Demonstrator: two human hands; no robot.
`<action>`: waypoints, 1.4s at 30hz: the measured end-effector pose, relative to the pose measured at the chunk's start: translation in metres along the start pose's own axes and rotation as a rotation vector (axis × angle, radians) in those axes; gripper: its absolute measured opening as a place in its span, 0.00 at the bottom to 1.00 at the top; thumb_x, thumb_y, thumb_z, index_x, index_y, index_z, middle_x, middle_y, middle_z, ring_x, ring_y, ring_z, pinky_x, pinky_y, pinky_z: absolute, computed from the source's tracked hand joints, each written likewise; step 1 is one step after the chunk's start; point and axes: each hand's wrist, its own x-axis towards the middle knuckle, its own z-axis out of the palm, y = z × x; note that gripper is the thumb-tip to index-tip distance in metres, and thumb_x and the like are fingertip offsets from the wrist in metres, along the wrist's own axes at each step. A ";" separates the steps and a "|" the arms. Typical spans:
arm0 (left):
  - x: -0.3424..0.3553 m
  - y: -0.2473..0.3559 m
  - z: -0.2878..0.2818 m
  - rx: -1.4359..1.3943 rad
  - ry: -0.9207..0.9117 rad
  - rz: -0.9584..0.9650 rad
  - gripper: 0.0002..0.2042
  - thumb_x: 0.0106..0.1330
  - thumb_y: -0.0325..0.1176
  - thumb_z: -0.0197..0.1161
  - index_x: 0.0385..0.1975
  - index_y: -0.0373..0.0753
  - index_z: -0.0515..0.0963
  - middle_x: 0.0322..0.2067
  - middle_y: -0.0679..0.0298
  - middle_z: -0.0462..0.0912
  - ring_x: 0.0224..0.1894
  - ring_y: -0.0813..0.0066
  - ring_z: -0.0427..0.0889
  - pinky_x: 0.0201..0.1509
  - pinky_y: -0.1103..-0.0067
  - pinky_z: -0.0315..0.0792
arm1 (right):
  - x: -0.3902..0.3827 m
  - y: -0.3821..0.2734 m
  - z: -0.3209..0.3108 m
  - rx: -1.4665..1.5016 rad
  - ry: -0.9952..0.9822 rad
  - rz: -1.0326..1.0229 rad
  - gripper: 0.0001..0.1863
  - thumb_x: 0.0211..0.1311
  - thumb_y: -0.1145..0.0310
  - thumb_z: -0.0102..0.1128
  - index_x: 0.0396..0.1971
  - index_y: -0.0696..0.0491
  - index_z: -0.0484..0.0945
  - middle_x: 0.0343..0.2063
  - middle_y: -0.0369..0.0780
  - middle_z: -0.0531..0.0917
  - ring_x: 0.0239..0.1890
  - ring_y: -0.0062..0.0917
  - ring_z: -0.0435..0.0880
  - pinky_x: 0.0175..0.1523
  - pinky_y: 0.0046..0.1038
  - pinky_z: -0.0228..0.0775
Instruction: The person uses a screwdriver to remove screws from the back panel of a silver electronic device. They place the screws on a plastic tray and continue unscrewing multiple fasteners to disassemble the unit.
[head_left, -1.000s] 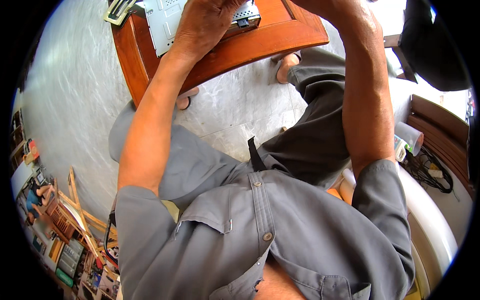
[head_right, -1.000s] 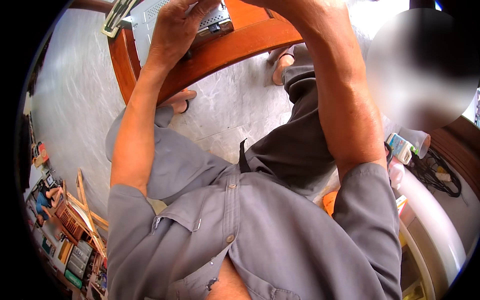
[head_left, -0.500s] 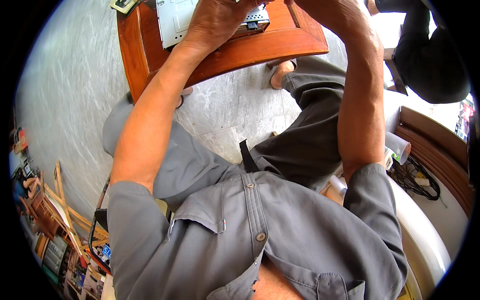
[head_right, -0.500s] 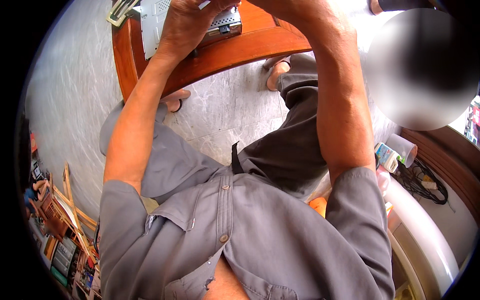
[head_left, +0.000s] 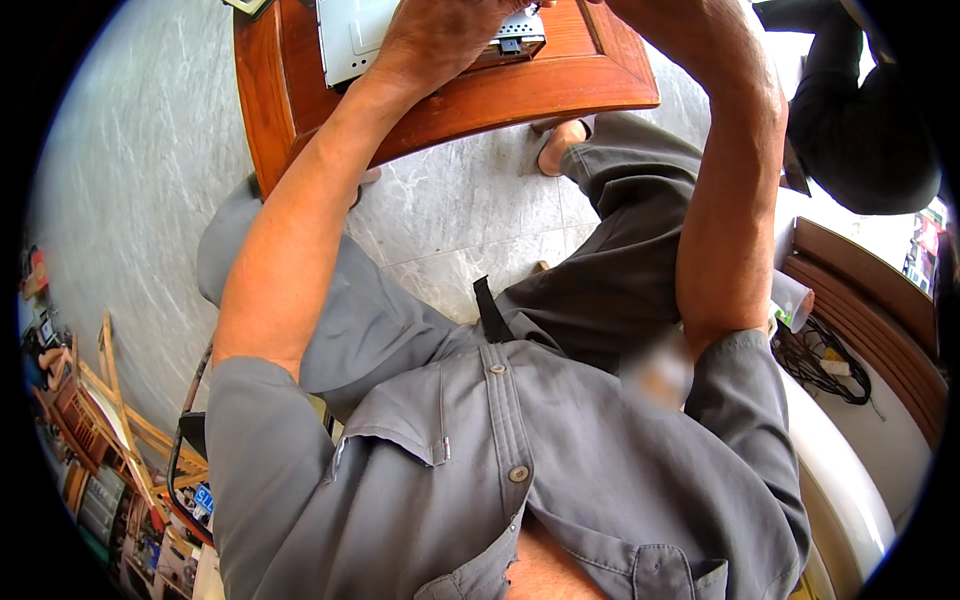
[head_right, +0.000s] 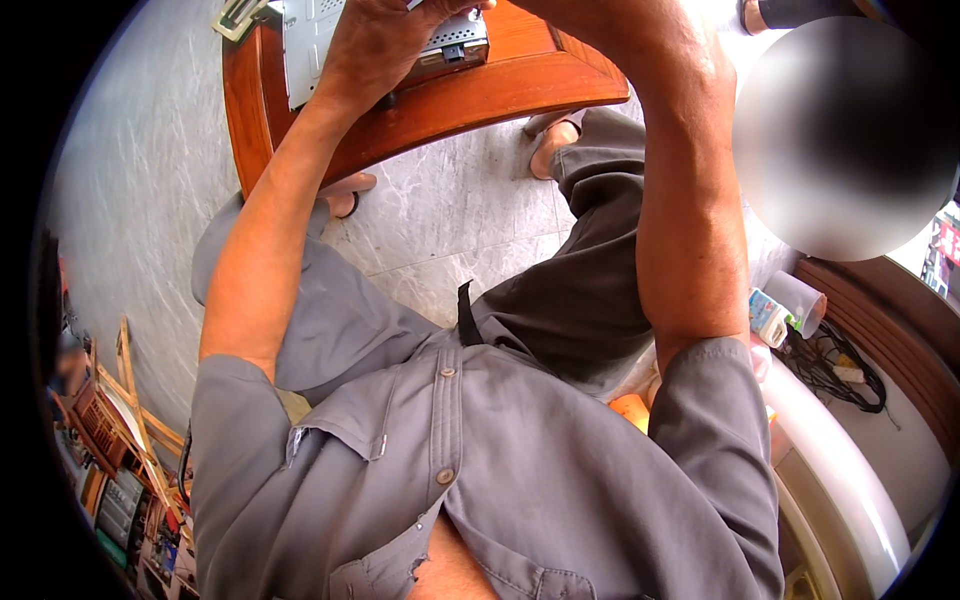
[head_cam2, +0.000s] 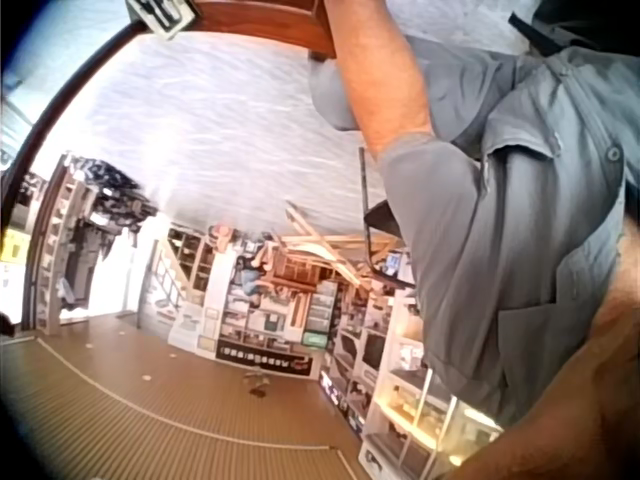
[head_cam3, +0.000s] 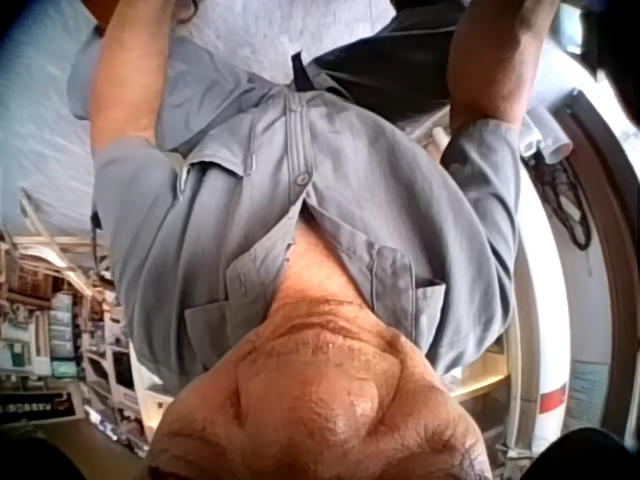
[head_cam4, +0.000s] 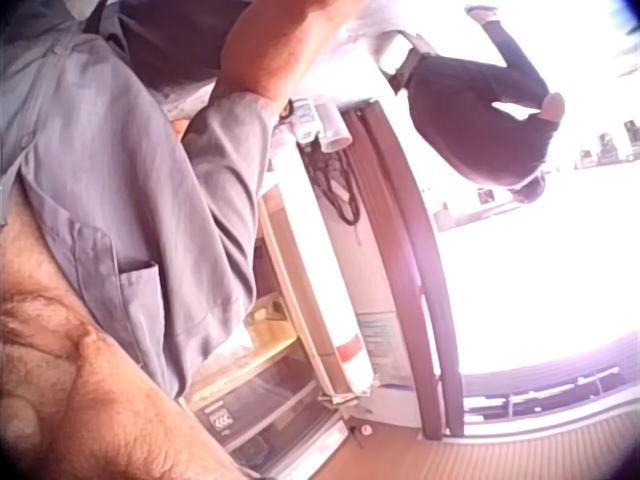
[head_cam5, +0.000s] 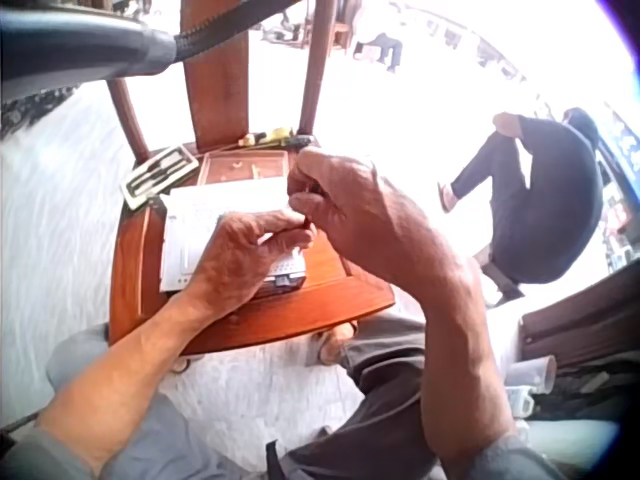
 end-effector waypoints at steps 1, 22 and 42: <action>0.000 -0.001 0.001 0.001 -0.002 -0.004 0.08 0.68 0.28 0.69 0.42 0.32 0.86 0.38 0.54 0.91 0.36 0.70 0.89 0.43 0.76 0.80 | 0.001 0.005 0.002 0.022 0.006 0.013 0.09 0.70 0.70 0.60 0.40 0.61 0.78 0.31 0.50 0.84 0.33 0.38 0.85 0.40 0.36 0.76; -0.001 -0.009 -0.002 -0.107 -0.080 -0.017 0.08 0.71 0.27 0.66 0.45 0.31 0.85 0.33 0.58 0.89 0.36 0.71 0.87 0.44 0.75 0.80 | 0.006 -0.004 -0.009 -0.069 -0.133 0.035 0.08 0.69 0.72 0.57 0.32 0.62 0.75 0.25 0.48 0.82 0.27 0.35 0.82 0.35 0.35 0.73; 0.001 -0.009 -0.001 -0.102 -0.082 0.020 0.05 0.69 0.24 0.67 0.40 0.31 0.84 0.32 0.58 0.88 0.35 0.73 0.86 0.43 0.76 0.80 | 0.008 -0.012 -0.015 0.015 -0.227 0.242 0.08 0.69 0.72 0.58 0.35 0.62 0.79 0.25 0.45 0.84 0.28 0.30 0.84 0.35 0.32 0.74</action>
